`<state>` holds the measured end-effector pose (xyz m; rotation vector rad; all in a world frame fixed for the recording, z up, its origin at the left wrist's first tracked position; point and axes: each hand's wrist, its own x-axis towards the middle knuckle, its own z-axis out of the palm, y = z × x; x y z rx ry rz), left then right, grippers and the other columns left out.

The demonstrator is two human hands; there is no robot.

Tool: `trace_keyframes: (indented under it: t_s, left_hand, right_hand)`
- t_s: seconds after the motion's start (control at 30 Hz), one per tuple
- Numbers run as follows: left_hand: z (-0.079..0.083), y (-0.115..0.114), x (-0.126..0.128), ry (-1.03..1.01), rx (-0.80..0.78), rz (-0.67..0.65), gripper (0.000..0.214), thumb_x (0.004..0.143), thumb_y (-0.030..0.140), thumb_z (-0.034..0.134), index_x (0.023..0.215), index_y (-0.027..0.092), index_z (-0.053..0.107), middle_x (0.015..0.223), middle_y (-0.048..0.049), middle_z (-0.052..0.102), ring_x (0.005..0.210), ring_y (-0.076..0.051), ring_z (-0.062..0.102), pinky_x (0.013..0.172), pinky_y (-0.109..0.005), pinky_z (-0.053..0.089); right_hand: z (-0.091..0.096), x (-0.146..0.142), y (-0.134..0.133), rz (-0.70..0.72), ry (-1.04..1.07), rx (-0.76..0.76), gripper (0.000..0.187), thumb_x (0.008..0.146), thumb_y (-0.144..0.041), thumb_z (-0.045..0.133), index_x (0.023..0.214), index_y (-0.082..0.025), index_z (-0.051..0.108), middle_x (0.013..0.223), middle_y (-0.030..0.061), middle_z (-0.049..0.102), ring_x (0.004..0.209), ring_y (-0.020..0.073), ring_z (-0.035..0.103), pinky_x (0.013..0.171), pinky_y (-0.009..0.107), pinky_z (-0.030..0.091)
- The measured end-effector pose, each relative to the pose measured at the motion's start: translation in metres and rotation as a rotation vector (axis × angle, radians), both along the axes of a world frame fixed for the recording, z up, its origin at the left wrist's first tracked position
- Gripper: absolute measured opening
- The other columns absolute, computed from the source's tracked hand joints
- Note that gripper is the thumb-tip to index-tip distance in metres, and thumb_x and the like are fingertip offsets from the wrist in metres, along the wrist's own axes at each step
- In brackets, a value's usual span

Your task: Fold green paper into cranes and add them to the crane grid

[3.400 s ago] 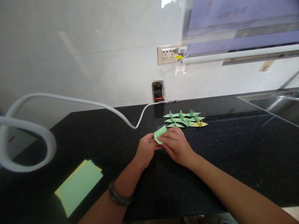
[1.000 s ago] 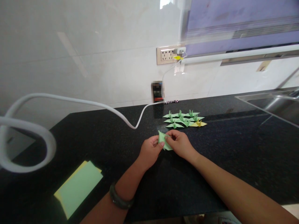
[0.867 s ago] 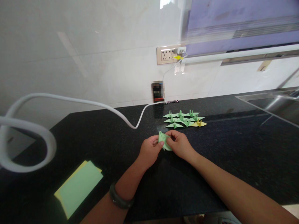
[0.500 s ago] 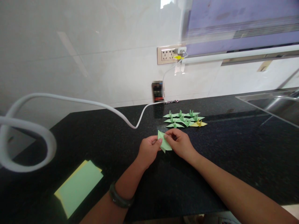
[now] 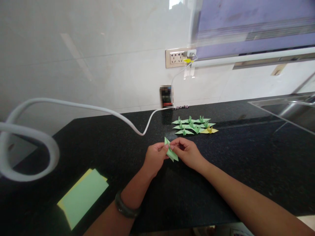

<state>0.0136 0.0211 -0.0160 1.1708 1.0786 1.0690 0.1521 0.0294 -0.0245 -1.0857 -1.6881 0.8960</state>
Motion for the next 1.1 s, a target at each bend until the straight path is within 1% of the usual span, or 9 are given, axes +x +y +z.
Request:
trace_keyframes:
  t_s: [0.13, 0.27, 0.4, 0.57, 0.7, 0.8, 0.9, 0.97, 1.1]
  left_hand:
    - [0.003, -0.001, 0.0, -0.024, -0.021, -0.016, 0.03, 0.071, 0.036, 0.052, 0.087, 0.012, 0.061, 0.069, -0.0039, 0.063, 0.062, -0.015, 0.059, 0.063, -0.03, 0.05]
    - [0.004, -0.002, 0.001, -0.041, -0.026, -0.012, 0.029, 0.07, 0.037, 0.053, 0.082, 0.012, 0.06, 0.065, -0.0025, 0.061, 0.059, -0.014, 0.059, 0.06, -0.029, 0.049]
    - [0.003, -0.002, 0.002, -0.016, -0.028, 0.006, 0.027, 0.068, 0.037, 0.055, 0.076, 0.012, 0.059, 0.06, -0.0012, 0.059, 0.053, -0.012, 0.056, 0.052, -0.025, 0.048]
    - [0.0, -0.001, 0.002, -0.003, -0.004, 0.004, 0.023, 0.067, 0.035, 0.057, 0.075, 0.013, 0.056, 0.056, 0.0009, 0.056, 0.048, -0.009, 0.051, 0.047, -0.021, 0.044]
    - [0.0, 0.0, 0.0, -0.039, 0.042, 0.05, 0.02, 0.067, 0.033, 0.057, 0.072, 0.013, 0.055, 0.055, 0.0012, 0.056, 0.047, -0.008, 0.05, 0.047, -0.02, 0.041]
    - [0.002, 0.002, -0.002, -0.026, 0.071, 0.132, 0.02, 0.064, 0.031, 0.06, 0.07, 0.012, 0.057, 0.057, 0.0003, 0.057, 0.05, -0.008, 0.049, 0.049, -0.02, 0.039]
    - [0.005, 0.004, -0.004, -0.005, 0.1, 0.221, 0.02, 0.062, 0.031, 0.062, 0.066, 0.012, 0.058, 0.053, 0.0021, 0.054, 0.046, -0.006, 0.045, 0.044, -0.018, 0.035]
    - [0.006, 0.005, -0.004, -0.021, 0.108, 0.231, 0.021, 0.062, 0.033, 0.061, 0.065, 0.012, 0.057, 0.049, 0.0043, 0.049, 0.04, -0.004, 0.039, 0.039, -0.017, 0.029]
    - [0.005, 0.005, -0.003, -0.068, 0.105, 0.173, 0.022, 0.064, 0.035, 0.06, 0.066, 0.014, 0.054, 0.046, 0.0059, 0.045, 0.038, -0.004, 0.036, 0.037, -0.017, 0.027]
  right_hand:
    - [-0.001, 0.0, 0.002, -0.021, 0.047, -0.051, 0.015, 0.073, -0.03, 0.052, 0.081, -0.018, 0.053, 0.06, -0.0019, 0.05, 0.051, 0.0089, 0.045, 0.045, 0.02, 0.038]
    - [0.002, 0.001, 0.002, -0.032, -0.031, -0.015, 0.011, 0.072, -0.027, 0.052, 0.075, -0.017, 0.054, 0.065, -0.0005, 0.051, 0.055, 0.009, 0.045, 0.049, 0.02, 0.038]
    - [0.004, 0.002, 0.001, 0.01, -0.103, 0.005, 0.009, 0.071, -0.024, 0.051, 0.07, -0.016, 0.054, 0.065, -0.0006, 0.051, 0.056, 0.0089, 0.045, 0.05, 0.02, 0.037]
    - [0.006, 0.002, -0.001, 0.052, -0.124, 0.057, 0.008, 0.07, -0.023, 0.052, 0.068, -0.016, 0.054, 0.065, -0.0006, 0.05, 0.057, 0.0089, 0.044, 0.052, 0.021, 0.037]
    - [0.007, 0.003, 0.001, 0.04, -0.022, -0.037, 0.016, 0.075, -0.031, 0.048, 0.076, -0.016, 0.054, 0.067, 0.0003, 0.051, 0.059, 0.0099, 0.046, 0.052, 0.022, 0.038]
    - [0.008, 0.005, 0.001, 0.074, 0.061, -0.091, 0.023, 0.075, -0.037, 0.048, 0.085, -0.016, 0.052, 0.069, 0.0003, 0.05, 0.06, 0.0099, 0.046, 0.052, 0.022, 0.039]
    - [0.01, 0.006, -0.001, 0.128, -0.031, -0.041, 0.035, 0.067, -0.039, 0.058, 0.094, -0.017, 0.05, 0.075, 0.0011, 0.05, 0.064, 0.0106, 0.047, 0.055, 0.023, 0.04]
    - [0.012, 0.006, -0.003, 0.156, -0.154, 0.04, 0.044, 0.06, -0.037, 0.065, 0.097, -0.018, 0.05, 0.08, 0.0019, 0.049, 0.068, 0.012, 0.046, 0.058, 0.024, 0.04]
    - [0.015, 0.007, -0.005, 0.189, -0.277, 0.13, 0.037, 0.062, -0.034, 0.064, 0.095, -0.019, 0.053, 0.083, 0.0025, 0.05, 0.074, 0.0136, 0.046, 0.063, 0.025, 0.04]
